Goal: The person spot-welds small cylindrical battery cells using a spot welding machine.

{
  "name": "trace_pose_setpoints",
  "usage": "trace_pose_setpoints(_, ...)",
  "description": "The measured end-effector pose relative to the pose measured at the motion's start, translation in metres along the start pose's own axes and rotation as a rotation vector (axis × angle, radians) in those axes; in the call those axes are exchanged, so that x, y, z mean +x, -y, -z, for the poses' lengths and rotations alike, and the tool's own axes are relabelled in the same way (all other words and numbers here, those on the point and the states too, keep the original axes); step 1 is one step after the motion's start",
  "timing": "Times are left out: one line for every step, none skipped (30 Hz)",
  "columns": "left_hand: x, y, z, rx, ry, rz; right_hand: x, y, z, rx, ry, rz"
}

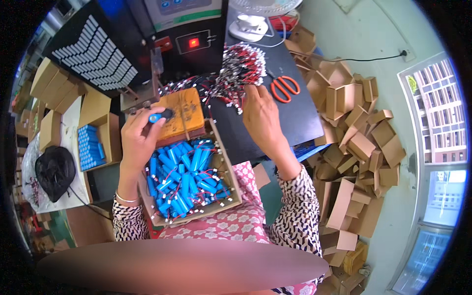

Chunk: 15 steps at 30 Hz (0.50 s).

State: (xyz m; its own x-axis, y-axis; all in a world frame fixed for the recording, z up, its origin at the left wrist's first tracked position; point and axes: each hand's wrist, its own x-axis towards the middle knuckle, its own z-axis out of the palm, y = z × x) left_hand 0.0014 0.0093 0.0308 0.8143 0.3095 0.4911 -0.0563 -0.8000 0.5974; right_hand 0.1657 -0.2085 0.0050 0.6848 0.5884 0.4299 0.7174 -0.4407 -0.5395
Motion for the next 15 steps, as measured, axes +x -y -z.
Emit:
trace_pose_setpoints(-0.002,0.001,0.0,-0.027,0.01,0.022,0.005,0.016,0.01,0.001,0.058,0.075)
trace_pose_setpoints(0.0,0.002,-0.002,-0.024,-0.011,-0.016,0.008,0.026,0.012,0.111,0.048,0.114)
trace_pose_setpoints(0.001,0.004,-0.003,-0.019,-0.031,-0.053,0.009,0.037,0.008,0.13,0.052,0.105)
trace_pose_setpoints(0.002,0.004,-0.002,-0.003,-0.022,-0.045,0.011,0.05,0.005,0.26,0.124,0.119)
trace_pose_setpoints(0.002,0.004,-0.001,-0.005,-0.015,-0.006,0.014,0.064,0.0,0.389,0.196,0.136)
trace_pose_setpoints(0.004,0.004,-0.004,-0.021,-0.005,0.027,0.018,0.074,-0.003,0.436,0.209,0.112)
trace_pose_setpoints(0.005,0.004,-0.008,-0.019,0.001,0.029,0.021,0.08,-0.007,0.44,0.209,0.107)
trace_pose_setpoints(0.005,0.005,-0.011,-0.037,-0.021,0.029,0.025,0.084,-0.012,0.509,0.275,0.04)
trace_pose_setpoints(0.005,0.004,-0.011,-0.054,-0.043,0.028,0.028,0.089,-0.015,0.578,0.339,-0.026)
trace_pose_setpoints(0.007,0.001,-0.008,-0.025,-0.004,0.024,0.028,0.091,-0.022,0.678,0.315,-0.057)
trace_pose_setpoints(0.007,-0.001,-0.008,-0.026,-0.002,0.025,0.03,0.093,-0.023,0.679,0.316,-0.058)
trace_pose_setpoints(0.005,-0.002,-0.007,-0.046,0.006,0.049,0.032,0.095,-0.028,0.708,0.323,-0.062)
trace_pose_setpoints(0.004,-0.002,-0.007,-0.069,0.015,0.073,0.034,0.096,-0.032,0.736,0.329,-0.066)
trace_pose_setpoints(0.003,0.0,-0.007,-0.066,0.02,0.046,0.035,0.095,-0.037,0.738,0.328,-0.06)
trace_pose_setpoints(0.002,0.001,-0.006,-0.064,0.021,0.05,0.037,0.096,-0.039,0.741,0.332,-0.061)
